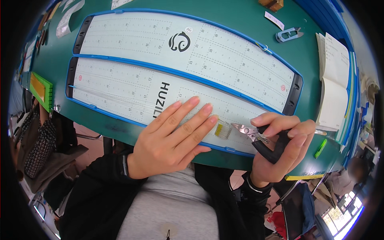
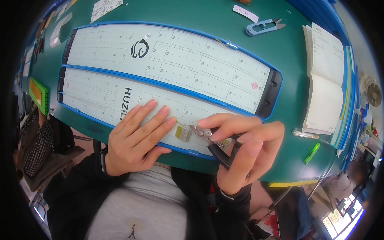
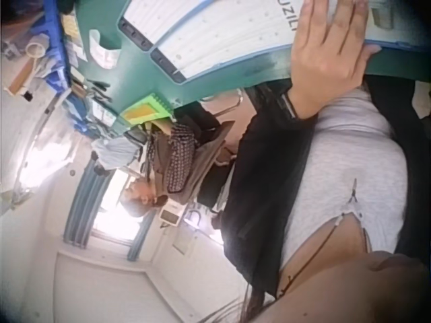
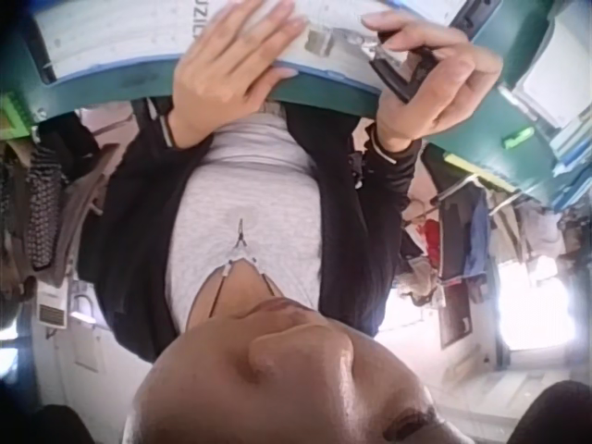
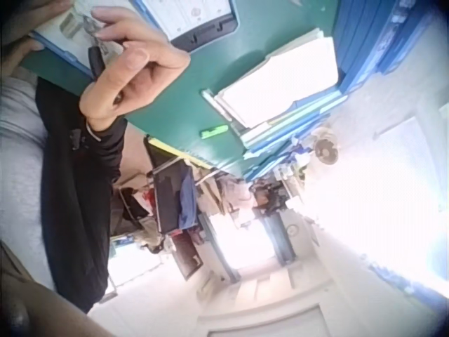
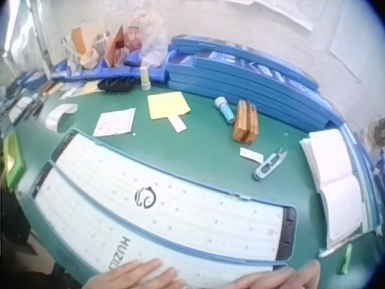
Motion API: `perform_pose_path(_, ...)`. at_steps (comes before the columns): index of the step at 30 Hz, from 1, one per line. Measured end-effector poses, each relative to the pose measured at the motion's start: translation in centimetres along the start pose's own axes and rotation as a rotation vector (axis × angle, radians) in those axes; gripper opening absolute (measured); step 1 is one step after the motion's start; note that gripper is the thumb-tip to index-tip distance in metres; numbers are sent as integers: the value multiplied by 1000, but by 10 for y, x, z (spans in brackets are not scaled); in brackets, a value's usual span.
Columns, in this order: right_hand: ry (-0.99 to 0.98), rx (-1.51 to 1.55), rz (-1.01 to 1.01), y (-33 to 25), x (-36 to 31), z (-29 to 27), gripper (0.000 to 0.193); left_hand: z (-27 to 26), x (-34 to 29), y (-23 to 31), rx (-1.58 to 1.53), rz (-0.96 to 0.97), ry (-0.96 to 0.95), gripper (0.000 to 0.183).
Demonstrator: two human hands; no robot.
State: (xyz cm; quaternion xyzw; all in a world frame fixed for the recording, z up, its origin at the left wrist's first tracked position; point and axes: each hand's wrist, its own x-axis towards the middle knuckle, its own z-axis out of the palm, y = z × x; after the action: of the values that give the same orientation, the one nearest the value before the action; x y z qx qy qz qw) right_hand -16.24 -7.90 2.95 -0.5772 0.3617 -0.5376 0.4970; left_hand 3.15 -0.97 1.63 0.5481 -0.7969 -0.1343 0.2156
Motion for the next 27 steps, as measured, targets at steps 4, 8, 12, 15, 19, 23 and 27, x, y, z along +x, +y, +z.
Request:
perform_pose_path(4,55,53,-11,1,-2,2,30,1,0,0,12,5,-1,49)
perform_pose_path(8,12,-1,-3,2,-2,2,34,1,-1,0,8,3,3,49)
perform_pose_path(12,2,-52,20,-1,-3,-2,34,0,0,1,3,-4,-9,49)
perform_pose_path(15,25,-26,4,1,-2,-2,33,-1,0,1,1,-10,-6,49)
perform_pose_path(19,17,44,-50,5,-2,0,35,0,0,1,-1,-9,-7,49)
perform_pose_path(23,35,8,-48,6,-2,4,34,0,0,1,4,-1,-11,49)
perform_pose_path(27,41,-66,8,0,-2,3,34,-1,0,1,1,-10,-14,48)
